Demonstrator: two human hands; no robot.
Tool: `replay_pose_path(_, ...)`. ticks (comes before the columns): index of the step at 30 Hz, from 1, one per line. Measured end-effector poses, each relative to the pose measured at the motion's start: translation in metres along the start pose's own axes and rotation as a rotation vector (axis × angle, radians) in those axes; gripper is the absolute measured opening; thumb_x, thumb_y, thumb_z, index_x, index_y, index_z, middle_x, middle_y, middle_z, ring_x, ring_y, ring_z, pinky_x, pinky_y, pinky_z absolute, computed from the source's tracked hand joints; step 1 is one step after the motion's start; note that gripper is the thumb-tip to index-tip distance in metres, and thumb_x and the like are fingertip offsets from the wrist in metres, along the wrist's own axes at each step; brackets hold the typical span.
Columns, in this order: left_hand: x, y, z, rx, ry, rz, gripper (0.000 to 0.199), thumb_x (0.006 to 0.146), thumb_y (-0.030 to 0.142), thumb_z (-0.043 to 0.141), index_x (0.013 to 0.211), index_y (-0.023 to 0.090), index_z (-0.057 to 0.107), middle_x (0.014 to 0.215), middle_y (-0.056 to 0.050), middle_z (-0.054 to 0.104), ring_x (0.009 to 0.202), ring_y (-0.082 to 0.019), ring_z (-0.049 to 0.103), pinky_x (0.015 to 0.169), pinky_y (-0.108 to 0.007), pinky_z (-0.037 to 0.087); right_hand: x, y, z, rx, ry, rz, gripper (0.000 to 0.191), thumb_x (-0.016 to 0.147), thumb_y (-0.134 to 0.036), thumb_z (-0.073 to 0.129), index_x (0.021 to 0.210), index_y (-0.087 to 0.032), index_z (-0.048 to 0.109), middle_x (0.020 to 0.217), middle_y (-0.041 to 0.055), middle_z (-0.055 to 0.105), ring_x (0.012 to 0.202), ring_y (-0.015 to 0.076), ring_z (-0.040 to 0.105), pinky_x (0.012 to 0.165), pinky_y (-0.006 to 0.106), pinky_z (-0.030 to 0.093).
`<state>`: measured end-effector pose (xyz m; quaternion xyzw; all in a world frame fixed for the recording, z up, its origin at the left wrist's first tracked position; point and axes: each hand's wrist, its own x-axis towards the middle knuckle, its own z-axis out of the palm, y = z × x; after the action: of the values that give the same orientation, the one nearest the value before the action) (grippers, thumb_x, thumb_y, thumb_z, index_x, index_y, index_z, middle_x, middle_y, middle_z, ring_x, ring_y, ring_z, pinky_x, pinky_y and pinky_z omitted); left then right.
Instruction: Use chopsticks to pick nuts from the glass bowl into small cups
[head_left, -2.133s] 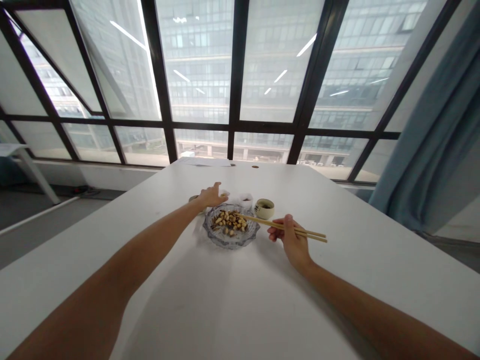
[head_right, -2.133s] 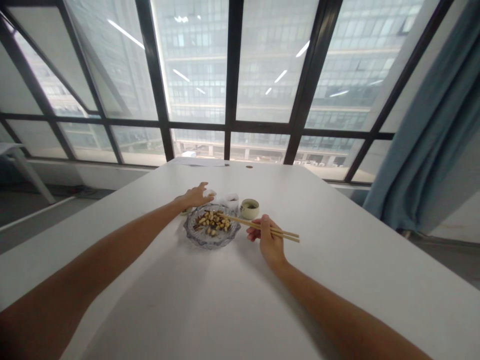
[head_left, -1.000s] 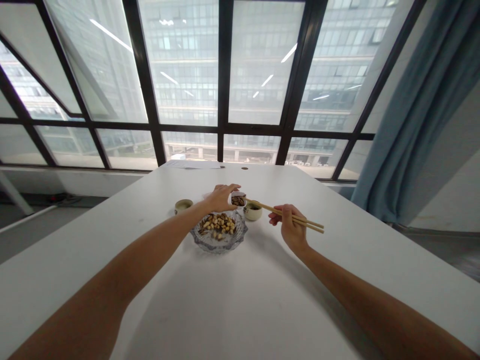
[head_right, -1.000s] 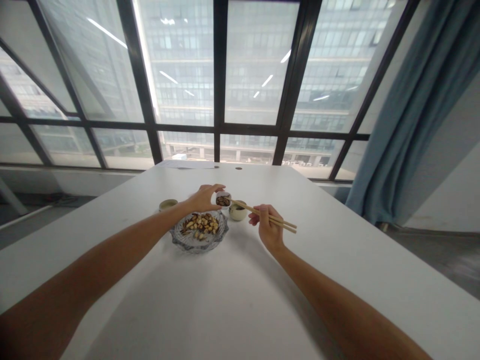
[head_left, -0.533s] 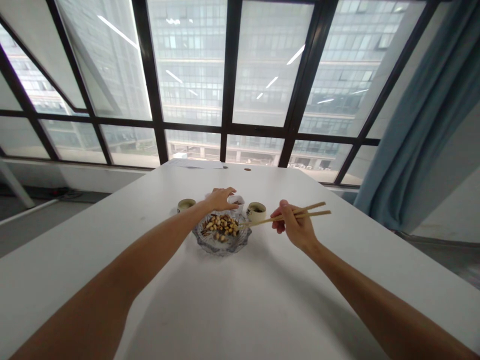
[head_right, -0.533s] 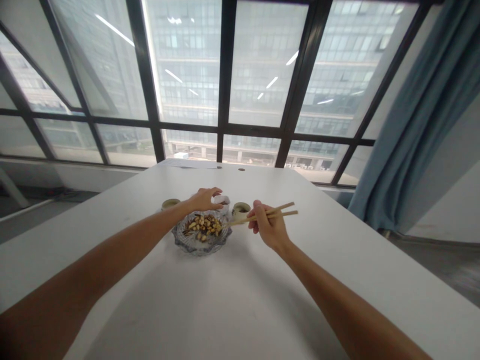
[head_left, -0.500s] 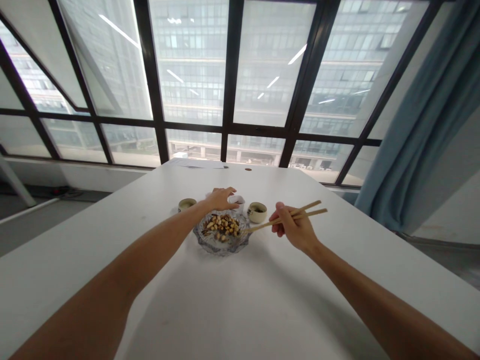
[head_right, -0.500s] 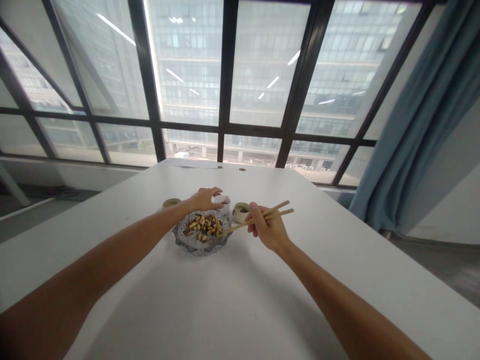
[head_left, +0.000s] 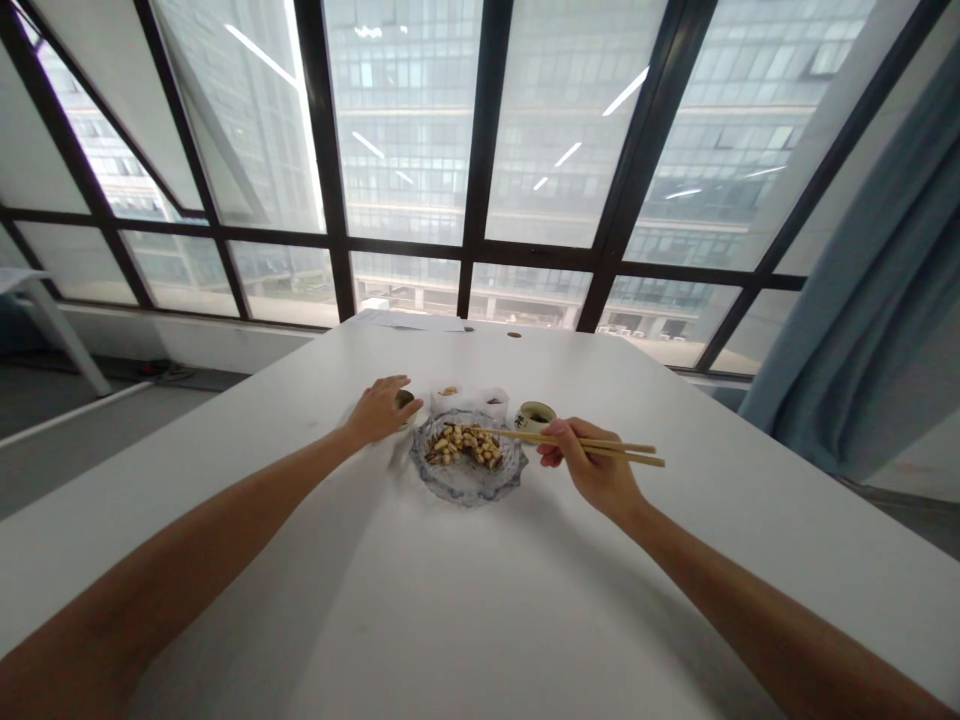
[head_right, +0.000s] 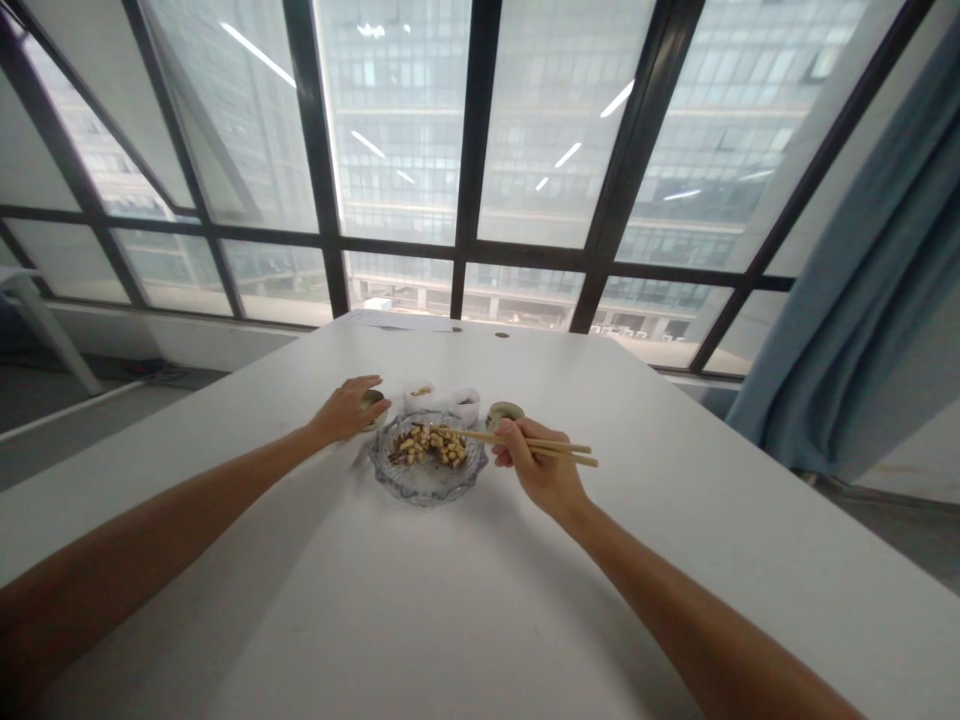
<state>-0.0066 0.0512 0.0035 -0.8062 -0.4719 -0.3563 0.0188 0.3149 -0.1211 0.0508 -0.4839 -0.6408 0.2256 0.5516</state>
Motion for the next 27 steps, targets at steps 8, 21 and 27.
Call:
replay_pose_path(8,-0.016,0.002,0.013,-0.231,0.162,-0.112,0.054,0.086,0.053,0.06,0.127,0.02,0.052,0.132,-0.014,0.06,0.122,-0.027,0.058,0.107,-0.045,0.045,0.0,0.0,-0.003,-0.189,-0.077,-0.105,0.043,0.09,-0.057,0.058,0.075,-0.019,0.071,0.066,0.0075,0.073,0.058,0.0202,0.07,0.053,0.03,0.055)
replay_pose_path(21,-0.019,0.007,0.01,-0.302,0.092,-0.156,0.061,0.085,0.05,0.063,0.134,0.018,0.044,0.133,-0.016,0.06,0.121,-0.025,0.059,0.106,-0.043,0.045,-0.004,0.017,0.006,-0.127,-0.053,-0.029,0.044,0.088,-0.06,0.061,0.073,-0.02,0.07,0.065,0.0058,0.072,0.058,0.0193,0.068,0.056,0.031,0.055)
replay_pose_path(27,-0.018,0.008,0.009,-0.3,0.055,-0.231,0.071,0.083,0.054,0.065,0.138,0.016,0.042,0.131,-0.017,0.062,0.117,-0.027,0.062,0.103,-0.043,0.048,-0.002,0.016,0.009,0.142,0.112,0.071,0.048,0.079,-0.067,0.067,0.075,-0.019,0.07,0.062,0.005,0.071,0.05,0.0169,0.063,0.049,0.029,0.051)
